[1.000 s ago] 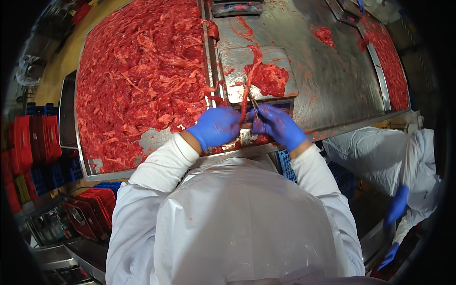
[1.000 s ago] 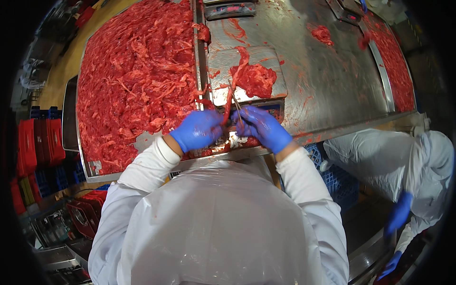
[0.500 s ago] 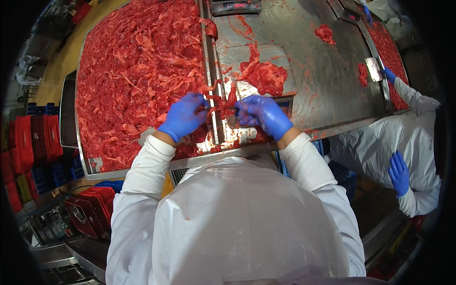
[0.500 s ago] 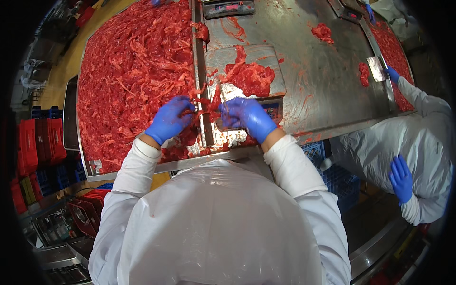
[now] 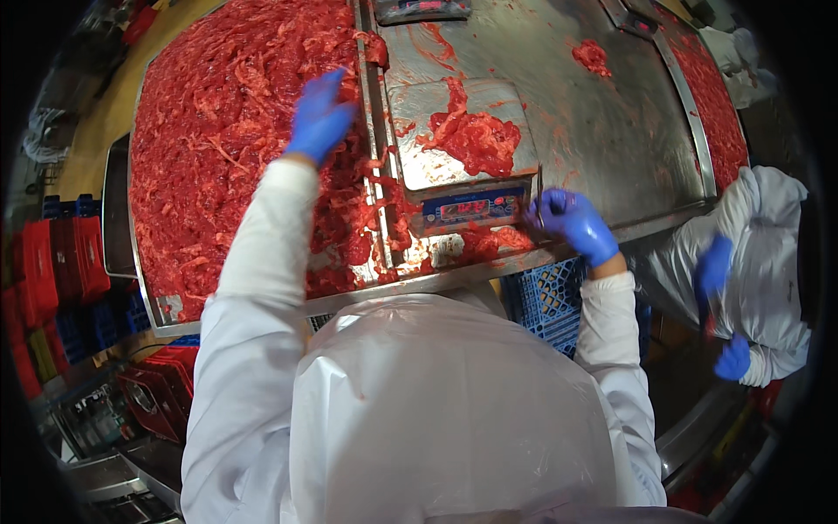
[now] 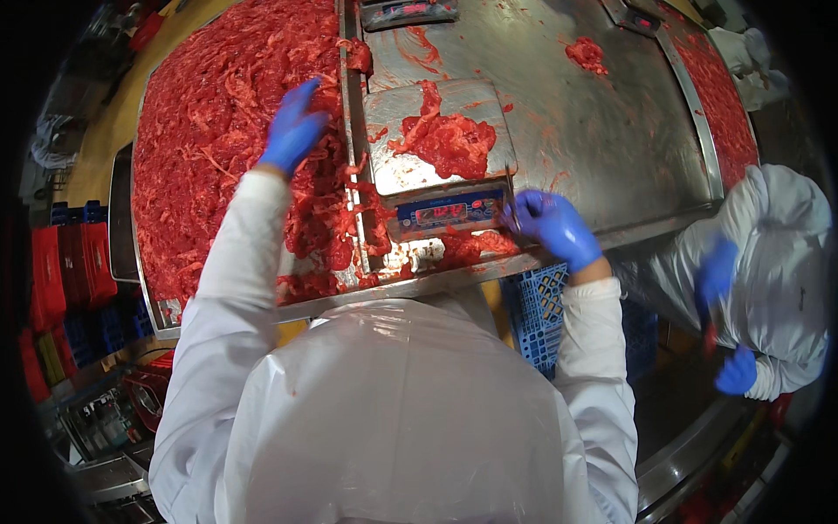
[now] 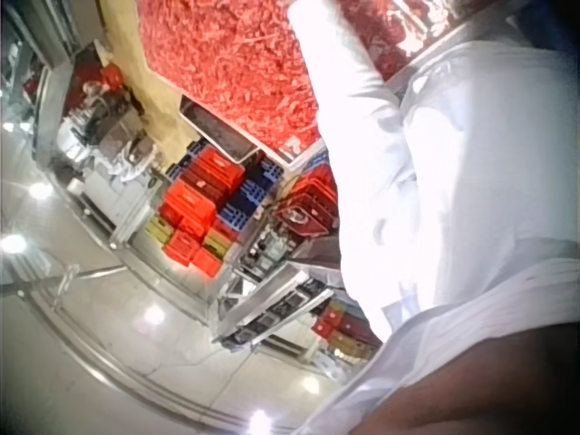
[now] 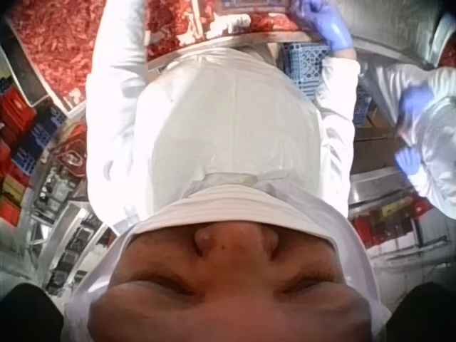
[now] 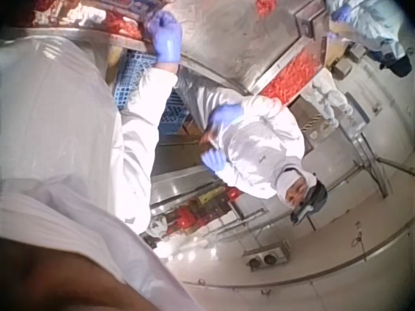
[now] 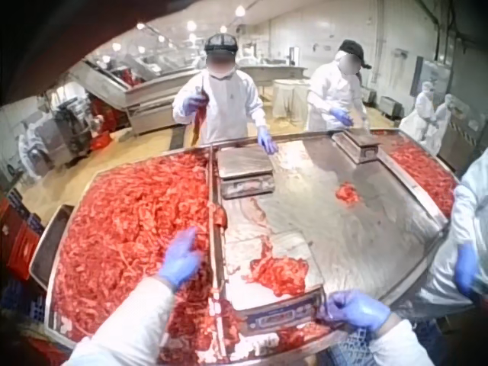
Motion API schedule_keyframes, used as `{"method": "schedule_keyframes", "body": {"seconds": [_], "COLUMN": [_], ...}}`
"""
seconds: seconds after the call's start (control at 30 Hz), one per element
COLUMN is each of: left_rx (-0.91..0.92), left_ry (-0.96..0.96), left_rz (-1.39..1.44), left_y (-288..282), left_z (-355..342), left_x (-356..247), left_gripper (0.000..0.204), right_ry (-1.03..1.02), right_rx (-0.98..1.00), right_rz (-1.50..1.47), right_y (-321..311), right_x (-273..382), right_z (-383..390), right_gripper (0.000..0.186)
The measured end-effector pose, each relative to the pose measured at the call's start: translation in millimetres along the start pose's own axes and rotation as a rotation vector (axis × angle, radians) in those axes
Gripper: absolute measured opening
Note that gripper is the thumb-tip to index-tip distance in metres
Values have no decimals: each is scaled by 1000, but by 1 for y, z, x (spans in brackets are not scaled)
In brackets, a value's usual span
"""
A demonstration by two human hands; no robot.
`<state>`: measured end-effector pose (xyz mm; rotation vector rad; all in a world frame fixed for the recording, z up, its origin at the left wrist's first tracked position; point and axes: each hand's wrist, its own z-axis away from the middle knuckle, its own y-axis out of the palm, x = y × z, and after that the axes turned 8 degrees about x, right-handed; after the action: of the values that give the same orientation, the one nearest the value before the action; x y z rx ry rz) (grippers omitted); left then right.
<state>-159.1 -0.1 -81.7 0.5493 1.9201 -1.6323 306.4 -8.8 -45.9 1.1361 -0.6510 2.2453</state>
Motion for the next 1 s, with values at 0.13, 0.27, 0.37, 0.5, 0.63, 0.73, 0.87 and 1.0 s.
{"method": "schedule_keyframes", "body": {"seconds": [0.13, 0.27, 0.37, 0.5, 0.63, 0.73, 0.87, 1.0], "left_rx": [167, 583, 286, 266, 227, 244, 300, 302], "left_ry": [424, 140, 149, 304, 291, 285, 293, 225], "left_rz": [25, 565, 71, -242, -186, -210, -246, -201], "left_y": [92, 59, 38, 45, 37, 34, 36, 26], "left_z": [-15, 13, 30, 62, 79, 84, 85, 90], "left_x": [-87, -138, -117, -107, -94, -98, -105, -89], "left_gripper": [68, 57, 30, 19, 17, 16, 17, 17], "right_ry": [-252, -348, -332, -115, -207, -238, -47, -39], "right_rx": [30, -146, -76, 160, 284, 361, 304, 321], "right_rz": [-137, -302, -295, -564, -222, -380, -579, -422], "right_y": [28, 39, 64, 95, 74, 76, 87, 77], "right_x": [65, 54, 60, 8, 10, 4, 27, 23], "right_z": [-61, -77, -50, -48, -15, -16, -44, -32], "right_gripper": [9, 16, 23, 33, 32, 31, 36, 32]}}
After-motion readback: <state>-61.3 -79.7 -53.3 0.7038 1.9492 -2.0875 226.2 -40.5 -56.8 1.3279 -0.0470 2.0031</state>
